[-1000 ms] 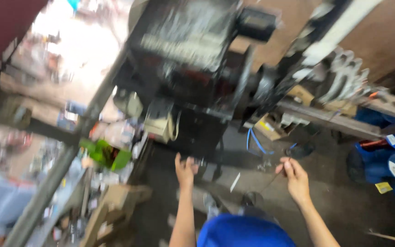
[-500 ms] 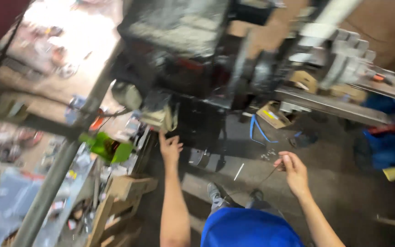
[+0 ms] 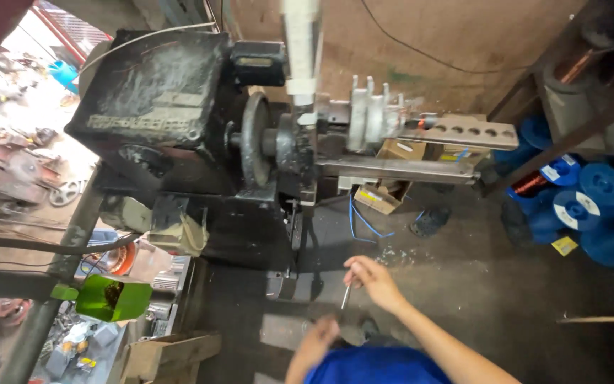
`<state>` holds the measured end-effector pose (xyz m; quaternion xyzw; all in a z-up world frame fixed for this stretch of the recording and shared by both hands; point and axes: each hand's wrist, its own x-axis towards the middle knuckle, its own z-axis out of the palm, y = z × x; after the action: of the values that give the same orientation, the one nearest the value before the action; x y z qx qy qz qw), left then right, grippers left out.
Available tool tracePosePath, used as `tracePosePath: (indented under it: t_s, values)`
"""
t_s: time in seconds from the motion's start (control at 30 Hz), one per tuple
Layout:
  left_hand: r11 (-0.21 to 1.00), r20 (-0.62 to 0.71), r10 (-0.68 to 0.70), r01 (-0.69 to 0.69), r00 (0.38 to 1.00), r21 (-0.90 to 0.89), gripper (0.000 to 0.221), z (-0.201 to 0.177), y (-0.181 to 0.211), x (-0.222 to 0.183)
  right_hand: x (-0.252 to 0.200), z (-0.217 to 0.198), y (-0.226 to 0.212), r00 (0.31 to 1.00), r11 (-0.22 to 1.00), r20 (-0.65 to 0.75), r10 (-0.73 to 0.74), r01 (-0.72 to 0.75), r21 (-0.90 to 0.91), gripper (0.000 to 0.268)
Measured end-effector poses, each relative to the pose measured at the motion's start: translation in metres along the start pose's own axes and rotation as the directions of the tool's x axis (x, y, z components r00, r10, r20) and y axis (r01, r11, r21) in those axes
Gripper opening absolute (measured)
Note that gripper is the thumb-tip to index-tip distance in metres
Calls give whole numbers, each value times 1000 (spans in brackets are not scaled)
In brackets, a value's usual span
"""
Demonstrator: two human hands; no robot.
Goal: Winding copper wire onto a spindle using a motorized machine to create electrical coils, followed by manual trimming and securing of the wire.
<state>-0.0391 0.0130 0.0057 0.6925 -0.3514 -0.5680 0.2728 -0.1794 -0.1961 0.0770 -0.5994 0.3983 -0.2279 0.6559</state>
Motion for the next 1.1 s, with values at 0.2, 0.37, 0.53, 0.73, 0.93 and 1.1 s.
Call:
tracePosePath:
  t_s: [0.2,0.37,0.53,0.73,0.93,1.1]
  values:
    - [960,-435,-208,268,876,81,27,47,-85,-65,-3,-10,-5,984,986,172,-37,8,164,28]
    - [939,-335,-259,317,906,131,38,78,-97,-90,-11,-12,-17,960,987,271,-71,28,159,33]
    - [929,-193,-250,291,949,229,54,71,-92,-67,-17,-12,-18,964,988,257,-67,28,151,31]
    - [910,20,-235,213,972,356,77,43,-76,-26,19,-41,11,988,997,151,5,-18,81,26]
    - [990,-72,53,-43,996,138,38,39,95,-19,16,-46,11,982,998,191,-2,-11,69,30]
    - [673,-338,108,-320,935,-667,25,97,83,49,15,-39,13,982,989,187,-20,-9,148,30]
